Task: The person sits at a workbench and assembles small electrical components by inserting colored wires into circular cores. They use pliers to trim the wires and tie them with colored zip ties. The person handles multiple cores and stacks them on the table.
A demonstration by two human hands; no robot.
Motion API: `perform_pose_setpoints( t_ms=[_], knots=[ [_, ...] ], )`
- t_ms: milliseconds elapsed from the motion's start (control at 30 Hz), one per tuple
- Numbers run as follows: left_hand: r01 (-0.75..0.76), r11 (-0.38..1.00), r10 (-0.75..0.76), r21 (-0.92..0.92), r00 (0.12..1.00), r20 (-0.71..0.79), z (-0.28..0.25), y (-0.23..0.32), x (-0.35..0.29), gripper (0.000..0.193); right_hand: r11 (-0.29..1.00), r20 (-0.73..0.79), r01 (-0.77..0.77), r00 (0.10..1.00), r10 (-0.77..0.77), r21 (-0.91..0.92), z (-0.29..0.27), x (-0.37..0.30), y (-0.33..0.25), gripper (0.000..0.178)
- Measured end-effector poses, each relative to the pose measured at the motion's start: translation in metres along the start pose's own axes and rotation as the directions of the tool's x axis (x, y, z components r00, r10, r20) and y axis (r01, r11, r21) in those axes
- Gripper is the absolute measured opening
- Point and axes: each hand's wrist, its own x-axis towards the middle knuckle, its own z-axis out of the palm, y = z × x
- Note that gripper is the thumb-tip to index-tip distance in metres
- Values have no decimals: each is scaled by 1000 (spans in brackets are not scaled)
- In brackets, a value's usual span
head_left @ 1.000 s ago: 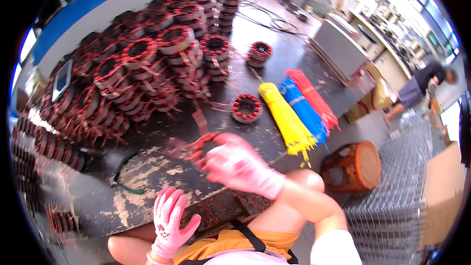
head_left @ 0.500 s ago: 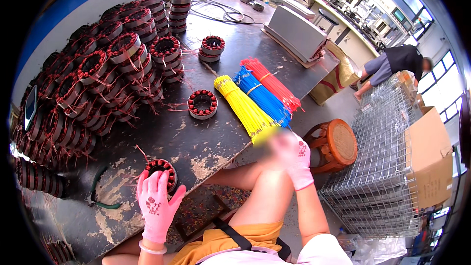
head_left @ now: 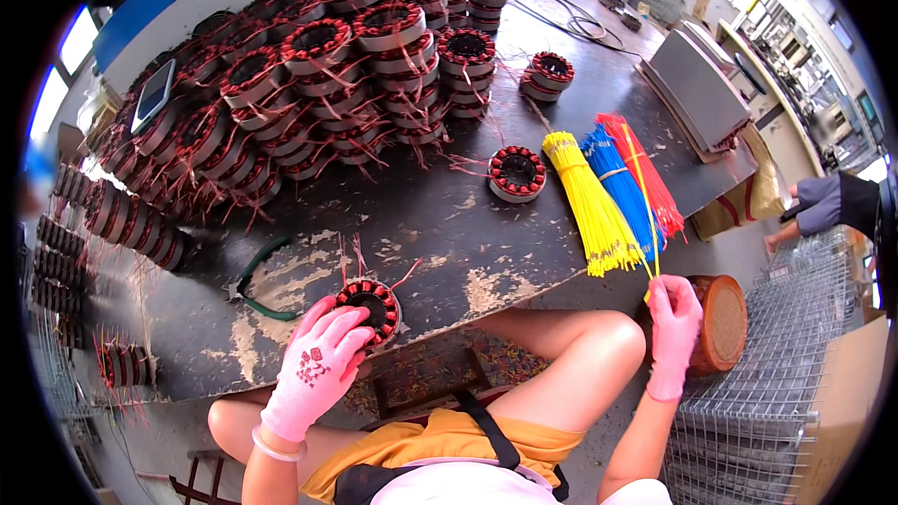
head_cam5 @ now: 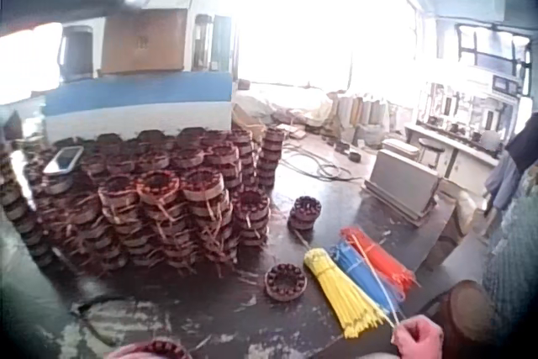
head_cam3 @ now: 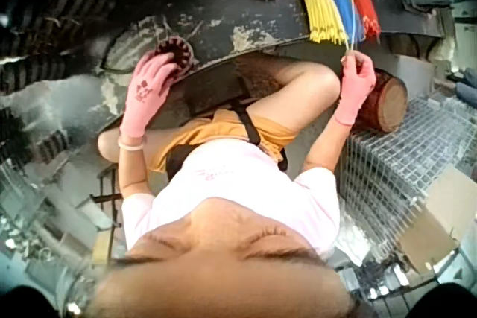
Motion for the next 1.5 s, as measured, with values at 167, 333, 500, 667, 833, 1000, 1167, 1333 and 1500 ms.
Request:
perform_pose_setpoints(
  t_ms=[167, 333, 500, 667, 833, 1000, 1167, 1333, 1500],
  knots=[
    [-27, 998, 24, -65, 999, -46, -3, 0, -8, 35, 979, 8, 121, 993, -121, -165, 27, 29, 18, 11],
    [46, 999, -47, -8, 986, -160, 16, 15, -6, 51, 913, -29, 139, 986, -163, -382, 3, 32, 9, 10],
    [93, 994, -80, 65, 980, -183, 47, 21, 1, 56, 988, -201, 123, 970, -139, -91, -10, 20, -1, 8],
    [43, 999, -39, 29, 994, -106, 27, 8, -13, 53, 947, 90, 28, 994, -59, 320, 36, -7, -31, 14],
    [24, 963, 83, 268, 920, -382, -10, 40, -2, 44, 985, 749, -14, 651, -121, 171, 121, -85, -69, 12],
    [-158, 958, 222, 238, 937, -269, -16, 21, -4, 33, 932, 866, 261, 370, -337, 251, 151, -97, -98, 12],
    [249, 940, -320, -234, 882, -347, 7, 14, 4, 25, 411, 632, 911, 297, -715, 36, 199, -68, -69, 34],
    [381, 874, -465, -300, 837, -290, 41, 8, 12, 21, 313, 799, 949, 201, -567, -17, 207, -87, -50, 11],
    [326, 898, -399, -296, 887, -233, 40, 2, 0, 22, 601, 836, 799, 319, -445, 15, 184, -128, -19, 12]
  ],
)
